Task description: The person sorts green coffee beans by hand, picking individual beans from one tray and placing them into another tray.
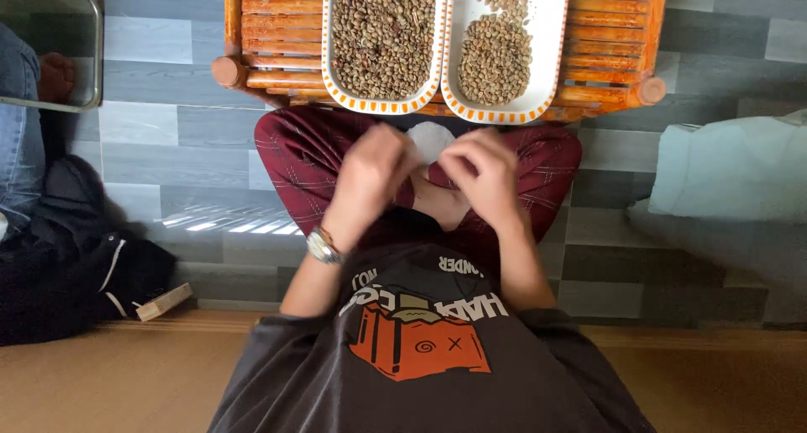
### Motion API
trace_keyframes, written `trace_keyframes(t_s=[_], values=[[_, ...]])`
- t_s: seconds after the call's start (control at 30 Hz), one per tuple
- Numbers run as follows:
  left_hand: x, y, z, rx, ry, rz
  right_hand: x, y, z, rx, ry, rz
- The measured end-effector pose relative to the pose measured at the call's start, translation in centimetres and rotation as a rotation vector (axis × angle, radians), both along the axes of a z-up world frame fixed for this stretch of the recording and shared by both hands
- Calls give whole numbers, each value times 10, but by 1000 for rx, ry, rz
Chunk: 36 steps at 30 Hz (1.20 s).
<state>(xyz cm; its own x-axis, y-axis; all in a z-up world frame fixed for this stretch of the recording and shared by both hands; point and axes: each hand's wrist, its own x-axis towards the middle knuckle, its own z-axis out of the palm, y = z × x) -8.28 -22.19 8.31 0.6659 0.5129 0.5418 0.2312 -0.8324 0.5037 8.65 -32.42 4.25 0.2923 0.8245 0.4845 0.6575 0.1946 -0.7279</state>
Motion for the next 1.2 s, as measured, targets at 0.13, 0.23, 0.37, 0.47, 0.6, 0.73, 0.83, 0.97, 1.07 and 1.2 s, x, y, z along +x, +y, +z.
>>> trace_keyframes(t_s=[0.13,0.23,0.37,0.47,0.6,0.73,0.83,0.97,1.07,1.2], values=[[3,68,-41,23,-22,77,42,21,-6,94,-89,-130],[20,110,-67,112,140,276,52,30,3,61,-149,-243],[33,128,-73,87,261,309,49,27,-11,87,-146,-256],[36,129,-73,82,294,310,45,18,-24,85,-137,-209],[40,132,-75,101,273,294,31,8,0,35,-66,-196],[43,134,-73,94,270,293,26,2,4,5,-39,-188],[42,135,-75,65,267,282,25,-1,0,1,-32,-163],[41,132,-72,48,240,284,22,-4,2,-9,-13,-149],[40,129,-66,-2,202,289,21,-2,1,-6,-11,-143],[32,110,-49,3,22,256,19,-2,-2,-19,-10,-142]])
